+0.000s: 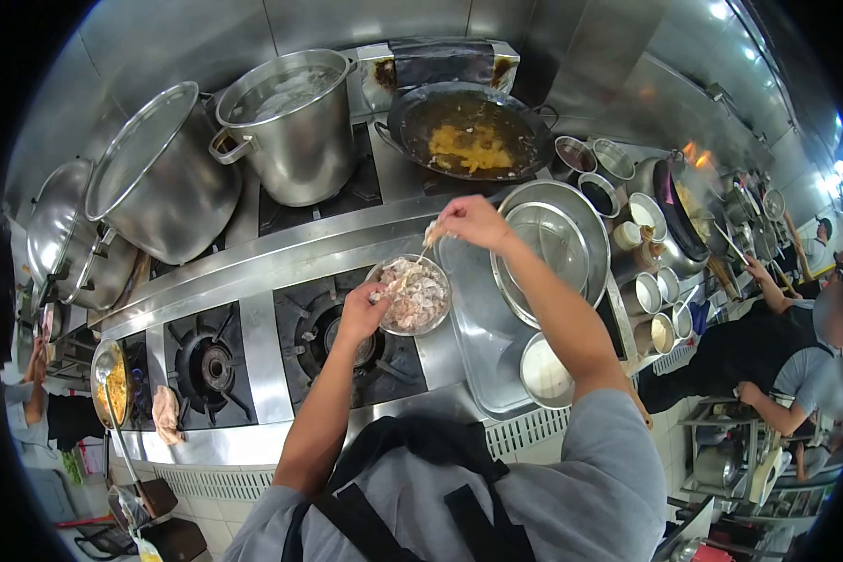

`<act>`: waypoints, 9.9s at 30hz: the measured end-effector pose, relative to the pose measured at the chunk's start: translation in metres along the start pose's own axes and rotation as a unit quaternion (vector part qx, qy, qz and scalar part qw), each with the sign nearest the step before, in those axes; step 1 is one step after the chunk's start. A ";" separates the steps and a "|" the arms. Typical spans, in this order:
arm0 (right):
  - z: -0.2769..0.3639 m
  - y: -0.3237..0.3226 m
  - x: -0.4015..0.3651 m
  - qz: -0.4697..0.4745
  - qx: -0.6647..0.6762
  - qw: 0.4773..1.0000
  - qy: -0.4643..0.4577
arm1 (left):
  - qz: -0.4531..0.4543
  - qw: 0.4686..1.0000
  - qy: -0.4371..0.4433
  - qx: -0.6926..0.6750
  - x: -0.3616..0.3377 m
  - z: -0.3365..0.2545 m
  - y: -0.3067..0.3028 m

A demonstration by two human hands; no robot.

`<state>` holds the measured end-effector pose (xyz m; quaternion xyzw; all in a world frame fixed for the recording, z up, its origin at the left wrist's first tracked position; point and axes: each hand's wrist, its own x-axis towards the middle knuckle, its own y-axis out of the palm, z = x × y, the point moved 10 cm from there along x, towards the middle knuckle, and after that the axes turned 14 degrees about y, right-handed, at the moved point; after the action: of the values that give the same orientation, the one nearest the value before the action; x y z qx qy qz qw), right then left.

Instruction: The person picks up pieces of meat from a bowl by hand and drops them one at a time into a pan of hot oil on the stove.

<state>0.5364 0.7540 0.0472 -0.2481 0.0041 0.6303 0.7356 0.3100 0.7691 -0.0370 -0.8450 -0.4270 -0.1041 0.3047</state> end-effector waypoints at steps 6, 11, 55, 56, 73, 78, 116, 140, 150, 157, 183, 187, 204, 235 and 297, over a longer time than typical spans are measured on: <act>0.056 -0.098 0.024 -0.126 0.004 0.991 -0.044 | 0.011 0.997 -0.080 -0.012 0.002 0.002 0.002; 0.042 -0.143 0.097 -0.231 -0.171 0.956 -0.063 | 0.005 0.998 -0.063 -0.022 -0.001 -0.005 0.005; 0.004 -0.200 0.088 -0.387 -0.334 0.855 -0.087 | -0.035 0.965 -0.149 -0.213 0.000 0.005 0.017; 0.011 -0.189 0.087 -0.382 -0.334 0.857 -0.088 | -0.040 0.966 -0.146 -0.209 0.005 0.001 0.014; 0.058 0.088 -0.033 -0.015 -0.255 0.938 -0.234 | -0.033 0.917 -0.207 -0.340 0.020 0.011 0.032; 0.076 0.032 -0.013 -0.063 -0.174 0.973 -0.137 | -0.050 0.905 -0.219 -0.362 0.009 0.011 0.034; 0.015 0.060 0.000 0.025 -0.078 0.994 -0.075 | -0.155 0.884 -0.171 -0.407 0.018 0.011 -0.005; -0.014 -0.280 0.141 -0.354 -0.182 0.917 0.008 | -0.135 0.697 -0.335 -0.620 -0.023 -0.008 0.037; 0.058 -0.201 0.110 -0.316 -0.238 0.912 -0.110 | -0.245 0.763 -0.257 -0.540 -0.006 0.035 0.009; 0.044 0.072 -0.006 0.079 -0.336 0.927 -0.145 | -0.170 0.826 -0.277 -0.461 -0.018 0.026 0.009; 0.010 0.075 -0.024 0.112 -0.034 0.993 -0.031 | -0.128 0.890 -0.210 -0.383 0.009 0.004 0.022; 0.013 0.060 -0.011 0.129 0.060 0.989 -0.031 | -0.148 0.895 -0.195 -0.373 0.010 0.002 0.020; 0.064 -0.100 0.214 -0.145 -0.098 0.979 -0.104 | -0.174 0.882 -0.223 -0.378 -0.026 0.017 0.004; 0.042 -0.083 0.027 -0.099 -0.148 0.978 -0.112 | -0.075 0.894 -0.206 -0.390 -0.008 -0.015 0.031; -0.072 0.133 -0.010 -0.060 -0.332 0.933 -0.121 | 0.009 0.972 -0.133 -0.192 0.021 0.014 0.011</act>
<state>0.4329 0.7293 -0.0609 -0.4000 -0.3097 0.5755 0.6426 0.3307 0.7863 -0.0436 -0.8976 -0.4285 -0.0676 0.0783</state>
